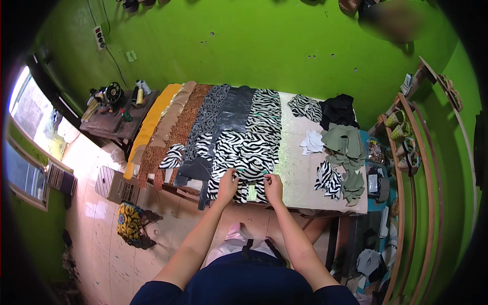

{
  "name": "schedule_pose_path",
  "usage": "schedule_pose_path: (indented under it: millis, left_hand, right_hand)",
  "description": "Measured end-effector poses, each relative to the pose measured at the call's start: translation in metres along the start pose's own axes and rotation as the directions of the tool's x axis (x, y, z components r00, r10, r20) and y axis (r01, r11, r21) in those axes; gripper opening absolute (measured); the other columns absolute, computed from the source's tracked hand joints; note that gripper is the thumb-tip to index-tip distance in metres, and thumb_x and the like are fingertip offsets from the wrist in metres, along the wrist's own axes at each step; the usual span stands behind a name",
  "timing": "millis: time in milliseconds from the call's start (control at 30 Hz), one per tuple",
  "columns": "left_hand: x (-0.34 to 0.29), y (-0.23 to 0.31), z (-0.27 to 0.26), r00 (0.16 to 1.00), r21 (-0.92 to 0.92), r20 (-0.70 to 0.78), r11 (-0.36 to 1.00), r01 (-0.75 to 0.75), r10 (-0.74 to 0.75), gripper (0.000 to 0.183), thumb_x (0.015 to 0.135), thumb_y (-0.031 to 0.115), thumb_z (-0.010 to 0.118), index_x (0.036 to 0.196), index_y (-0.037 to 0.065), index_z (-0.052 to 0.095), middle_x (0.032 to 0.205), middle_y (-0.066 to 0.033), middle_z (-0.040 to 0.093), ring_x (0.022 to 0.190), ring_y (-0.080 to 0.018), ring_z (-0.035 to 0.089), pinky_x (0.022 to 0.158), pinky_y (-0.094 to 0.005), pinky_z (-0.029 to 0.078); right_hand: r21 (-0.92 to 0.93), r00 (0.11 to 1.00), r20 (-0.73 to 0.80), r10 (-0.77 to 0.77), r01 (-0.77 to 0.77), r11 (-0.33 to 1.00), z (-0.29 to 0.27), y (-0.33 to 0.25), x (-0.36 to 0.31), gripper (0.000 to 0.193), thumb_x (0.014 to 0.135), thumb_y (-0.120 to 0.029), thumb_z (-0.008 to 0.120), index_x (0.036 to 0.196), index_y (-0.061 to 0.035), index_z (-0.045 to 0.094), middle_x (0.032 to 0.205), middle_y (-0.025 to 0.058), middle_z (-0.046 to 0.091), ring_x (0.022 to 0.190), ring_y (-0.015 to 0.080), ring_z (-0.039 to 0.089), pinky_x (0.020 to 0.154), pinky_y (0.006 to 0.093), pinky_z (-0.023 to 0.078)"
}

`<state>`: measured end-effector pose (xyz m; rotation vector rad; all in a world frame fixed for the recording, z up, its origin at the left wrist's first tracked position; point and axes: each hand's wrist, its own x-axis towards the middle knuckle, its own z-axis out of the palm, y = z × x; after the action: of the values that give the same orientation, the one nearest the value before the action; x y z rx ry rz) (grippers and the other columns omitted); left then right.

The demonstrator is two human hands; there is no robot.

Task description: Organize and sort patterned fabric pieces on a workstation table.

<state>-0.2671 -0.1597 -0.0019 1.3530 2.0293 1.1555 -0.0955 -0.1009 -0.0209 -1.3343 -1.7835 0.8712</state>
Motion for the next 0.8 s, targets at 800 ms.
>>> schedule_pose_path:
  millis: [800]
  left_hand:
    - [0.120,0.038,0.054,0.887,0.297,0.157,0.836,-0.461,0.434,0.022,0.070,0.011,0.054,0.091,0.003,0.058,0.087,-0.0155,0.053,0.078,-0.0317,0.053,0.067,-0.0405,0.045]
  right_hand:
    - [-0.226,0.966,-0.260,-0.010,-0.051,0.973,-0.033,0.019,0.085,0.012,0.082,-0.011,0.050,0.087,-0.0032,0.058,0.091,0.0145,0.052,0.088,0.0313,0.050,0.078,0.0373,0.041]
